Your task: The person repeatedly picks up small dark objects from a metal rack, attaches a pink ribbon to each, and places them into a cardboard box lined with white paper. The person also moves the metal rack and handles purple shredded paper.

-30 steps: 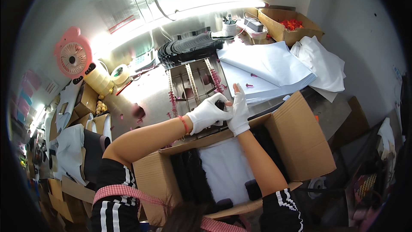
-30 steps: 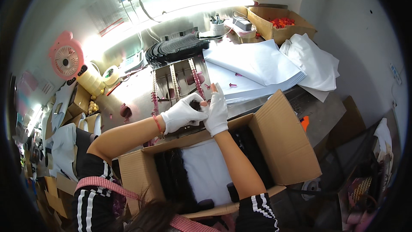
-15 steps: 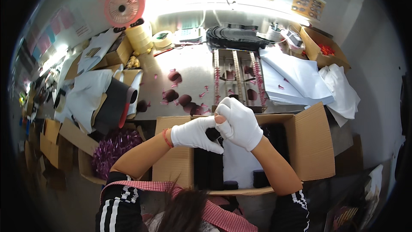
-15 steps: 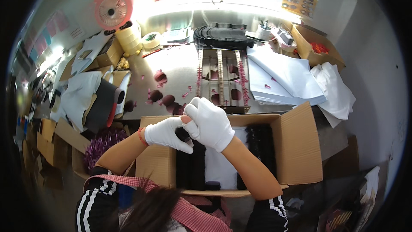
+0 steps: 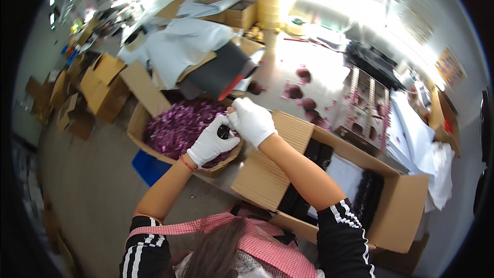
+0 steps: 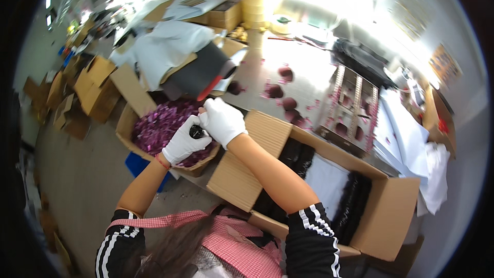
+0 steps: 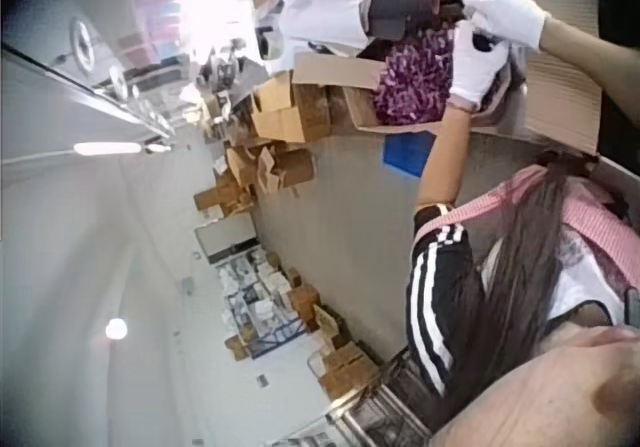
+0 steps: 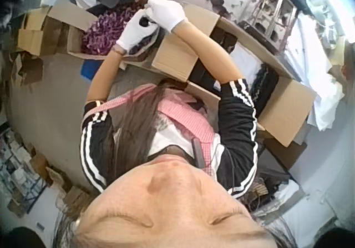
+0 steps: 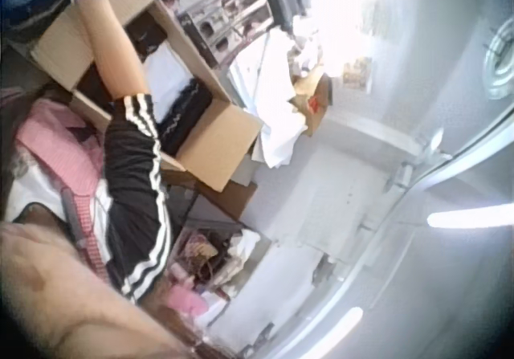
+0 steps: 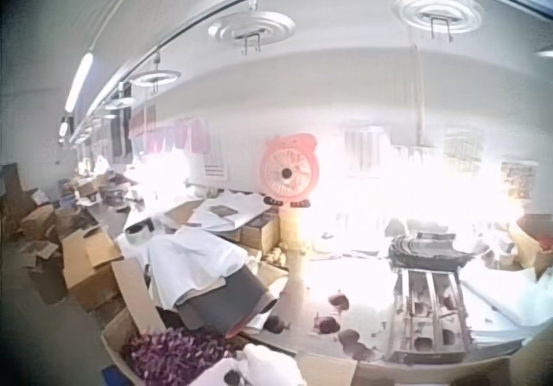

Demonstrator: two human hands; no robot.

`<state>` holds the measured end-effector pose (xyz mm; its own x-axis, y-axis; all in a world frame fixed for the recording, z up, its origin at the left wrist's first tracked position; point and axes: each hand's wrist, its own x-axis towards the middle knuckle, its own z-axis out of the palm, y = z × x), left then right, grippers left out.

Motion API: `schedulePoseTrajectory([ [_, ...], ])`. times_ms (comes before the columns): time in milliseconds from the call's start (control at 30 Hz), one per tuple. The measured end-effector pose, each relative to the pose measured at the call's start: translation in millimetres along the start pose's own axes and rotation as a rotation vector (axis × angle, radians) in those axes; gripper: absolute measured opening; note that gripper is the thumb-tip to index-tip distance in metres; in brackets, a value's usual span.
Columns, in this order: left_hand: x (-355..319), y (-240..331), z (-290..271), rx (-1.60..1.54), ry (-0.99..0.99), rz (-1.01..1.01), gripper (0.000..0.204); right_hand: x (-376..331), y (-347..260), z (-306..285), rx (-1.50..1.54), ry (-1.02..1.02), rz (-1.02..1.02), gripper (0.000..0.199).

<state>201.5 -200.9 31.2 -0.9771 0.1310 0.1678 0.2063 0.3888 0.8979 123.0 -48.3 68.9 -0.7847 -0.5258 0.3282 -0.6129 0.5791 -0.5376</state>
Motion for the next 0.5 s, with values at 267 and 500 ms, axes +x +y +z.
schedulePoseTrajectory([
  [267, -57, -5, -37, -0.183, 0.211, 0.019, 0.108, 12, -45, 26, 0.237, -0.223, -0.390, 0.032],
  [500, -58, -22, -24, -0.243, 0.287, -0.207, 0.069, 3, -40, 84, 0.145, -0.156, -0.213, 0.024],
])
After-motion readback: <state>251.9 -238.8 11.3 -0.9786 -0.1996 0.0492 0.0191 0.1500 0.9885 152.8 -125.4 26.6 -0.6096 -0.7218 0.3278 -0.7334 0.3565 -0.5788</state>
